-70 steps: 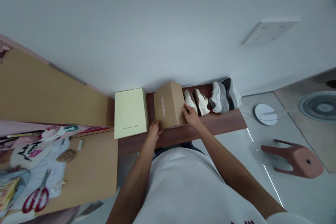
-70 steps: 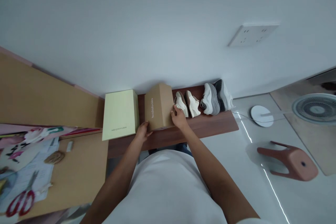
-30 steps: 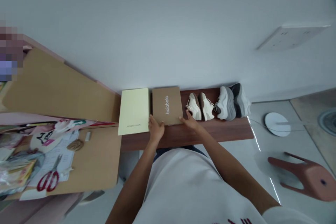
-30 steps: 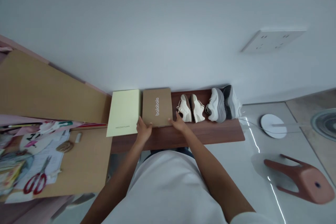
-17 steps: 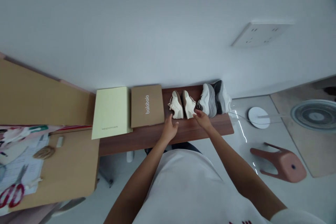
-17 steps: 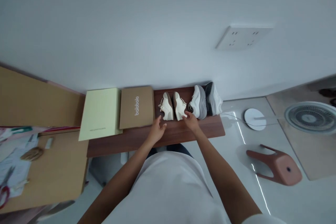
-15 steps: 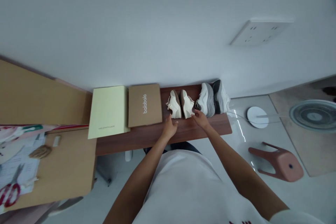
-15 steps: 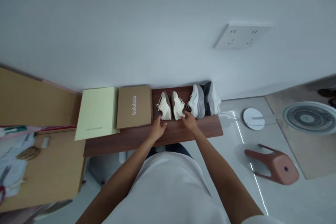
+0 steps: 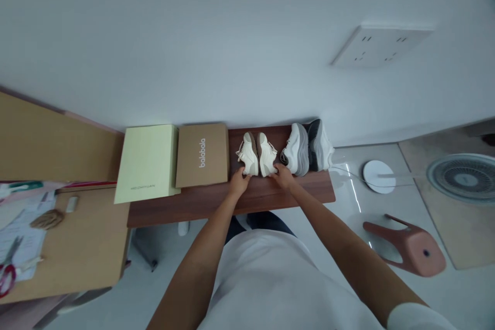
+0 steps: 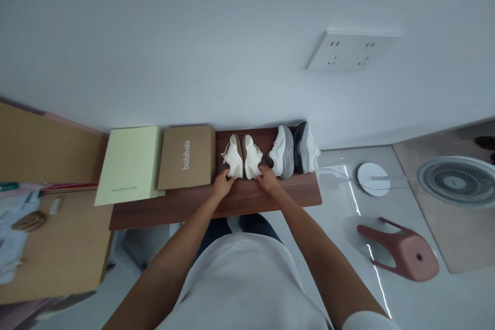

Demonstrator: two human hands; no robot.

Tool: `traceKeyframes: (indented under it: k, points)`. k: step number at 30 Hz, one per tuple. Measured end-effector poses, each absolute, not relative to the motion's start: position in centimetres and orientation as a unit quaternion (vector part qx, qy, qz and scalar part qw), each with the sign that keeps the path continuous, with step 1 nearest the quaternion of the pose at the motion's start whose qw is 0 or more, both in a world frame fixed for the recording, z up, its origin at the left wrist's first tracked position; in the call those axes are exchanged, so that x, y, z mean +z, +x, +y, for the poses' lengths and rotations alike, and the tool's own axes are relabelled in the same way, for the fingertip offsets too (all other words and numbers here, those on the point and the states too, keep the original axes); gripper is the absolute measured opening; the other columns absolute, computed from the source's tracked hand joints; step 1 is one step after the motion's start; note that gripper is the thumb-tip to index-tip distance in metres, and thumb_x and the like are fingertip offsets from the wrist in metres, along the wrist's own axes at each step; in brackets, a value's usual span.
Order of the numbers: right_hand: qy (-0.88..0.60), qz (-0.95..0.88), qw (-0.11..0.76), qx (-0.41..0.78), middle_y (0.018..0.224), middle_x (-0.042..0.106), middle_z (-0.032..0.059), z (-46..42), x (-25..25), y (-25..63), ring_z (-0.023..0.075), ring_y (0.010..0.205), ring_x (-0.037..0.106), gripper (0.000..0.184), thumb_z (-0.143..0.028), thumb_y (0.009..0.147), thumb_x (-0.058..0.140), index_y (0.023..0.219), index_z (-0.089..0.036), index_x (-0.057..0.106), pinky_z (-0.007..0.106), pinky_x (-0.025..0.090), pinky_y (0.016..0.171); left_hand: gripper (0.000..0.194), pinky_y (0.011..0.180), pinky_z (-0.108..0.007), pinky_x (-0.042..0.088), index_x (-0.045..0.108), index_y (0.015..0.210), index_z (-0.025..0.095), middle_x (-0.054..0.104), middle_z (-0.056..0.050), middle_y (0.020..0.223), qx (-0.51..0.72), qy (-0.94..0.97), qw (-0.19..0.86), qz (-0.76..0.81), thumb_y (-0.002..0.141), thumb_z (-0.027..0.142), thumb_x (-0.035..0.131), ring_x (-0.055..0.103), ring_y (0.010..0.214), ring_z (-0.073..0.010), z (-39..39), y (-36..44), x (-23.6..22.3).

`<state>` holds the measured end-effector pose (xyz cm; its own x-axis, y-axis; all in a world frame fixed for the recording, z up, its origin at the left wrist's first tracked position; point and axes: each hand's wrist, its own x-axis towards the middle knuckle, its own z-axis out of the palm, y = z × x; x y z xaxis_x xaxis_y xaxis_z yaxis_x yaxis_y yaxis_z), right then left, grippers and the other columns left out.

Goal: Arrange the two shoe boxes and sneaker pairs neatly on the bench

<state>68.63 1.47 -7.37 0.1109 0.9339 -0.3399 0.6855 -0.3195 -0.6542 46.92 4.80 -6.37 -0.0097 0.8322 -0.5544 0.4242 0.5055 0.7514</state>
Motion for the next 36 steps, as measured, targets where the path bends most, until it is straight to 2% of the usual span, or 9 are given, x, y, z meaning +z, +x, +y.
traceKeyframes:
  k: [3, 7, 10, 15, 19, 24, 27, 36]
  points:
    - [-0.700, -0.589, 0.193, 0.355, 0.113, 0.071, 0.0132, 1.7, -6.7, 69.1, 0.0268, 0.107, 0.065, 0.030, -0.021, 0.085, 0.066, 0.113, -0.015, 0.067, 0.042, 0.049, 0.100, 0.035, 0.116, -0.041, 0.038, 0.069, 0.113, 0.021, 0.069, -0.012, 0.125, 0.197, 0.532, 0.490, 0.662, 0.080, 0.012, 0.073, 0.058, 0.128, -0.0304, 4.9, 47.0, -5.6]
    - [-0.660, -0.646, 0.205, 0.326, 0.116, 0.070, 0.0165, 2.0, -5.5, 69.8, 0.0314, 0.116, 0.060, 0.033, -0.021, 0.088, 0.059, 0.119, -0.013, 0.065, 0.046, 0.044, 0.106, 0.033, 0.117, -0.041, 0.036, 0.070, 0.111, 0.022, 0.069, -0.011, 0.122, 0.210, 0.567, 0.485, 0.631, 0.079, 0.012, 0.072, 0.056, 0.128, -0.0312, 5.4, 47.3, -4.2]
    - [-0.644, -0.680, 0.179, 0.303, 0.120, 0.069, 0.0166, 2.3, -4.5, 69.7, 0.0330, 0.119, 0.058, 0.036, -0.022, 0.090, 0.056, 0.125, -0.015, 0.062, 0.048, 0.042, 0.107, 0.032, 0.120, -0.043, 0.031, 0.070, 0.109, 0.022, 0.069, -0.013, 0.122, 0.197, 0.606, 0.466, 0.613, 0.079, 0.012, 0.070, 0.052, 0.132, -0.0332, 5.7, 47.6, -3.2]
    - [-0.634, -0.725, 0.103, 0.249, 0.116, 0.069, 0.0168, 3.0, -3.0, 68.1, 0.0327, 0.116, 0.057, 0.023, -0.020, 0.093, 0.056, 0.113, -0.017, 0.066, 0.044, 0.044, 0.104, 0.022, 0.122, -0.046, 0.021, 0.069, 0.101, 0.020, 0.068, -0.018, 0.120, 0.165, 0.659, 0.421, 0.601, 0.083, 0.009, 0.062, 0.047, 0.136, -0.0355, 5.6, 48.4, -2.6]
    - [-0.632, -0.740, 0.040, 0.225, 0.116, 0.069, 0.0177, 3.7, -2.4, 66.8, 0.0318, 0.117, 0.056, 0.022, -0.019, 0.096, 0.054, 0.114, -0.016, 0.065, 0.041, 0.044, 0.104, 0.017, 0.120, -0.043, 0.026, 0.068, 0.099, 0.018, 0.069, -0.019, 0.116, 0.160, 0.637, 0.411, 0.633, 0.087, 0.012, 0.057, 0.049, 0.135, -0.0336, 5.5, 49.0, -2.7]
    - [-0.631, -0.746, -0.042, 0.210, 0.123, 0.068, 0.0180, 4.2, -2.1, 65.6, 0.0291, 0.122, 0.055, 0.025, -0.023, 0.100, 0.049, 0.119, -0.013, 0.061, 0.037, 0.045, 0.102, 0.034, 0.107, -0.042, 0.039, 0.063, 0.120, 0.014, 0.070, -0.018, 0.120, -0.038, 0.773, 0.242, 0.585, 0.097, 0.012, 0.038, 0.055, 0.128, -0.0303, 5.8, 49.3, -2.9]
    - [-0.627, -0.749, -0.059, 0.207, 0.124, 0.068, 0.0178, 4.4, -2.2, 65.1, 0.0285, 0.123, 0.055, 0.026, -0.023, 0.101, 0.048, 0.121, -0.012, 0.061, 0.036, 0.046, 0.101, 0.038, 0.101, -0.039, 0.042, 0.061, 0.124, 0.013, 0.071, -0.017, 0.117, -0.087, 0.803, 0.177, 0.563, 0.099, 0.011, 0.032, 0.057, 0.125, -0.0285, 5.9, 49.3, -3.1]
    - [-0.635, -0.740, -0.062, 0.215, 0.125, 0.068, 0.0177, 4.5, -3.0, 64.7, 0.0284, 0.125, 0.055, 0.027, -0.021, 0.099, 0.051, 0.122, -0.012, 0.061, 0.034, 0.046, 0.099, 0.037, 0.097, -0.038, 0.043, 0.061, 0.126, 0.013, 0.070, -0.018, 0.117, -0.104, 0.802, 0.162, 0.566, 0.099, 0.011, 0.036, 0.058, 0.122, -0.0279, 5.8, 49.1, -4.2]
